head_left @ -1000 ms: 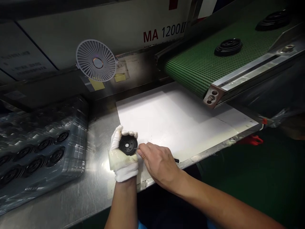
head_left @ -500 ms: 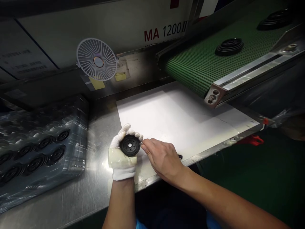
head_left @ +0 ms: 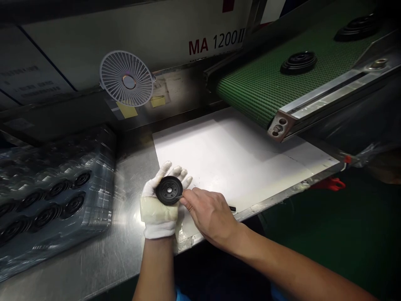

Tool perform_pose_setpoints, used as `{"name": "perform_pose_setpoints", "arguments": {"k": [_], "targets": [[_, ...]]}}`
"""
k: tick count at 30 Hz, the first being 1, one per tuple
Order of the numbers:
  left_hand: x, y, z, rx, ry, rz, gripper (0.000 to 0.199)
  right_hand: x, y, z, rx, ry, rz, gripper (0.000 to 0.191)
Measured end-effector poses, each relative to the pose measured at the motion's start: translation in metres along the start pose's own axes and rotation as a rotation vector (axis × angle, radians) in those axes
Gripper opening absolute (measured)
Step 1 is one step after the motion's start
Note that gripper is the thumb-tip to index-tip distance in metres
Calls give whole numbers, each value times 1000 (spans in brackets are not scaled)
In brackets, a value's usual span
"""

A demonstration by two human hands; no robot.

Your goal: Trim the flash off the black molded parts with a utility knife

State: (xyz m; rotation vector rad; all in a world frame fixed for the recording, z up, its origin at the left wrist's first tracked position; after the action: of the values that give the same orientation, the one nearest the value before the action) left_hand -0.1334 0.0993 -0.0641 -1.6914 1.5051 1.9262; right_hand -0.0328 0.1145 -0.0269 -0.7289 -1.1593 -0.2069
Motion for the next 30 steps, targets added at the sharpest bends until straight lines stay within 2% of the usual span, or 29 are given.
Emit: {"name": "perform_pose_setpoints", "arguments": {"k": [3,10,12,15,17,20,23,25,27,30], "targets": [[-2,1,-1,13,-15,-7,30,3,8,1,-35,12,-21,26],[10,6,7,-151,162,-99,4,-4,-6,-2,-11,14,-19,25],[10,9,6,-177,137,-106,8,-4,-7,-3,0,19,-9,25],[0,2,2,-60,9,-49,24,-1,-2,-2,1,20,12,26],[-4,-3,0,1,-28,-19,32,2,4,-1,-25,27,10,27],[-2,4,2,-91,36,-47,24,3,6,-1,-51,34,-1,27],[4,5,5,-168,132,-114,11,-2,-2,-3,-25,26,-3,25],[9,8,5,-227,173,-139,12,-5,-5,-4,-21,21,-11,24],[7,11,4,-241,137,-121,17,-6,-5,-3,-18,9,-10,23],[-4,-1,0,-56,0,-54,31,-3,1,-2,-19,-4,14,23]]}}
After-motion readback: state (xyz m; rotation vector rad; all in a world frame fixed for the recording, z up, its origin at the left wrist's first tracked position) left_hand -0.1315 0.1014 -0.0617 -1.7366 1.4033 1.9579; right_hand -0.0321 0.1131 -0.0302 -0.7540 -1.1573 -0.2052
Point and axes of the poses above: each hand's wrist, its own z-axis towards the middle knuckle, its own x-axis out of the back of the hand, y = z × x, the point moved 10 cm from there along z, towards the middle knuckle, and after that the axes turned 7 degrees about -x, right-handed, at the moved point
